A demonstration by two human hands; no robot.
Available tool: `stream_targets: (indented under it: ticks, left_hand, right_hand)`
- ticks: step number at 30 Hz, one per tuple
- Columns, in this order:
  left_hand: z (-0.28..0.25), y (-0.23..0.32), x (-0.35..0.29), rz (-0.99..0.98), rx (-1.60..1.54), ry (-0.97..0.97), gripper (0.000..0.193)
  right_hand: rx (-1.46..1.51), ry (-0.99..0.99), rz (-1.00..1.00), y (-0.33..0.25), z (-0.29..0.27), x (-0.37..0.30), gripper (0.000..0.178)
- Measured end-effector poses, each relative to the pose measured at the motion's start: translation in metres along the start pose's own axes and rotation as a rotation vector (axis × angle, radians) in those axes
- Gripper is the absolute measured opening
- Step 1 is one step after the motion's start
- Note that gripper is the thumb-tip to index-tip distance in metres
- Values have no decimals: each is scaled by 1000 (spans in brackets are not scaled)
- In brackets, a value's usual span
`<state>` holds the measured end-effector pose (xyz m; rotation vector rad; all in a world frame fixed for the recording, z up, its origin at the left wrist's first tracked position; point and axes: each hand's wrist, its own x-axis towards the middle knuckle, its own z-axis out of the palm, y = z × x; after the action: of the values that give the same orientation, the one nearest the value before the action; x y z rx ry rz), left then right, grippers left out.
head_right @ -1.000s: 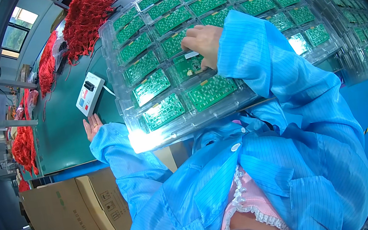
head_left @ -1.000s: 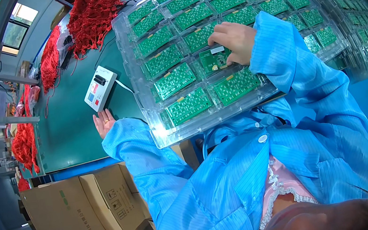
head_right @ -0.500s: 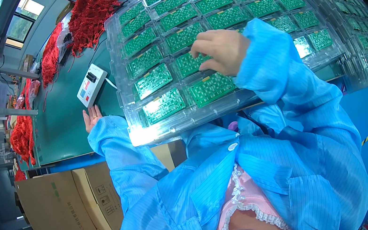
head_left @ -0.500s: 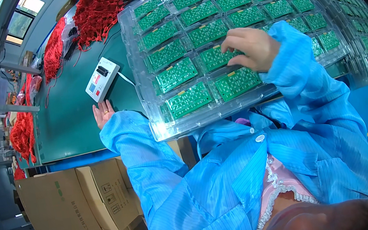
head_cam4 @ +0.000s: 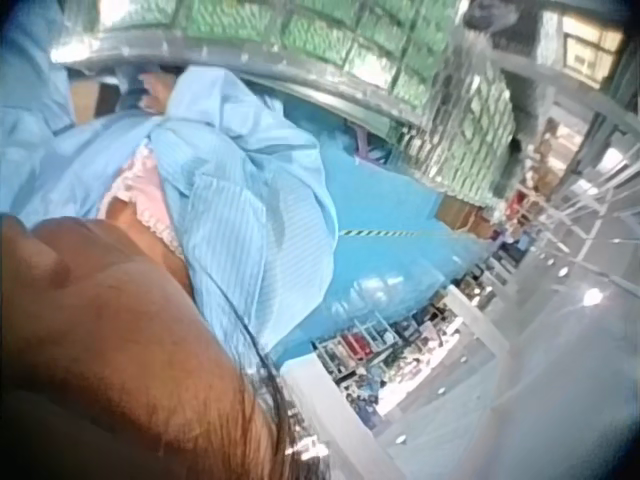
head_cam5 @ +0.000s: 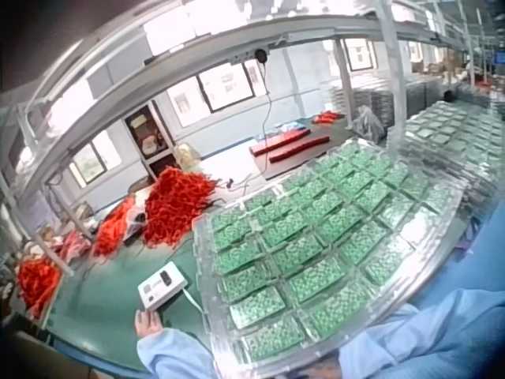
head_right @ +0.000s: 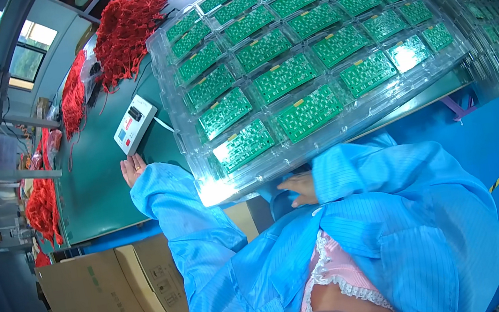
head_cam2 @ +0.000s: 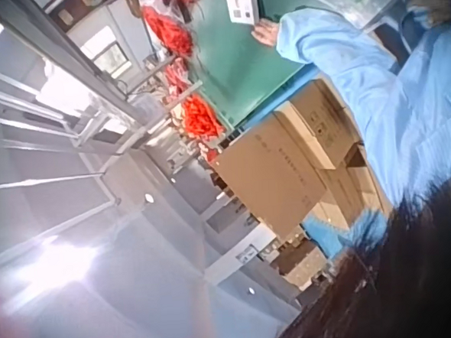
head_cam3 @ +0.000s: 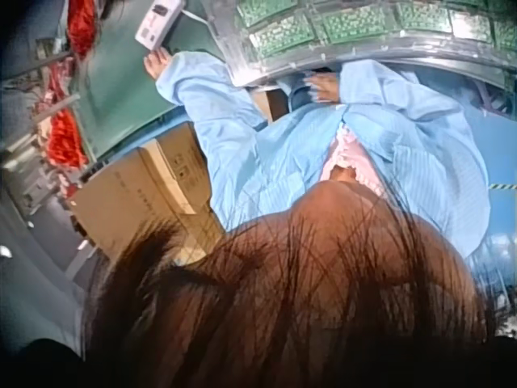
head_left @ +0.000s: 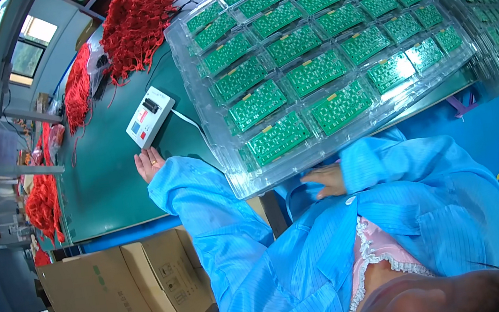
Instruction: Testing individual units on a panel of printed circuit boards using a digital multimeter and a handheld probe.
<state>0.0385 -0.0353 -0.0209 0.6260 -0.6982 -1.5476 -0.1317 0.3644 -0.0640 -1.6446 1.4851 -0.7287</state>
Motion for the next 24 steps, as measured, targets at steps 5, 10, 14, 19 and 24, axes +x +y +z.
stream_targets:
  ticks: [5, 10, 14, 19, 24]
  left_hand:
    - [0, -2, 9, 1, -6, 76, 53]
    - [3, -4, 19, 19, 160, 56, 51]
    - [8, -3, 26, -32, 234, 46, 47]
    - [14, -3, 31, -51, 419, 26, 45]
    - [19, -8, 32, -5, 334, 20, 46]
  right_hand:
    - [-48, 143, 82, 37, 66, 57, 52]
    - [-45, 180, -235, 43, 115, 118, 51]
    - [12, 77, -253, 51, 138, 144, 47]
    - [74, -4, -248, 58, 156, 163, 41]
    - [131, -52, -217, 69, 173, 171, 36]
